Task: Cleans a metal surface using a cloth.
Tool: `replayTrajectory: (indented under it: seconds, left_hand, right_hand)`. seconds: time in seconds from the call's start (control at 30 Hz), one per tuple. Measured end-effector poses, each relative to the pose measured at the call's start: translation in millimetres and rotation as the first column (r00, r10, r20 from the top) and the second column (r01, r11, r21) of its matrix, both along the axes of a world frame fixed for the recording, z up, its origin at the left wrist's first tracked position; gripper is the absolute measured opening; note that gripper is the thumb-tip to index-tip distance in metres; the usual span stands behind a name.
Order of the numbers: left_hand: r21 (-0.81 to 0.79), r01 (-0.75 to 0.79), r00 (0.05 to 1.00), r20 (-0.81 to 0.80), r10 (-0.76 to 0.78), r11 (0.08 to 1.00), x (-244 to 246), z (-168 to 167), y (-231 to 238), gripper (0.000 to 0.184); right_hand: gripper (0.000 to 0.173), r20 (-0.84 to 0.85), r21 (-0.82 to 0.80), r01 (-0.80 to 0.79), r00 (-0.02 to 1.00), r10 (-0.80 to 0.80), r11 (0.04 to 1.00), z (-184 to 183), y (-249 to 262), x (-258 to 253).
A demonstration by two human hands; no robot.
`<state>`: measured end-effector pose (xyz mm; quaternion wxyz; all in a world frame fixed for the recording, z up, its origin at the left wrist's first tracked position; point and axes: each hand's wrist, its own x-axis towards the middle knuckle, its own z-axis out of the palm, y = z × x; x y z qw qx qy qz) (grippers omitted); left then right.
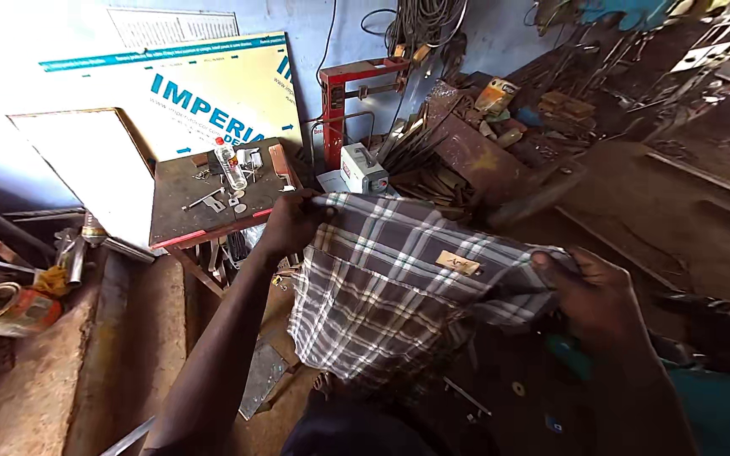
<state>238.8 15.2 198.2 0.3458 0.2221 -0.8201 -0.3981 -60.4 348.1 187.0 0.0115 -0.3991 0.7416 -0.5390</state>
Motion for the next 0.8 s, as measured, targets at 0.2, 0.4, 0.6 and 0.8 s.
replayTrajectory:
  seconds: [0.2, 0.4, 0.6, 0.8]
  left_hand:
    - [-0.004, 0.11, 0.988, -0.105, -0.11, 0.994, -15.3, 17.4, 1.6, 0.019]
    - [-0.268, 0.407, 0.876, -0.156, -0.456, 0.873, -79.1, 17.3, 36.5, 0.015]
    - [-0.001, 0.498, 0.851, -0.19, -0.489, 0.867, -69.7, 44.6, 80.9, 0.019]
    - [0.261, 0.423, 0.79, 0.364, -0.494, 0.868, -12.8, -31.6, 78.7, 0.025]
  right_hand:
    - [0.015, 0.07, 0.034, 0.117, 0.99, -0.12, 0.992, -0.1, 1.9, -13.9]
    - [0.09, -0.26, 0.118, -0.15, 0.949, 0.176, 0.982, 41.2, -40.3, 43.4]
    - [0.02, 0.051, -0.089, -0.394, 0.916, 0.399, 0.915, 38.4, -98.0, 95.7]
    - [0.02, 0.234, -0.272, -0.28, 0.909, 0.346, 0.92, 42.2, -89.2, 75.6]
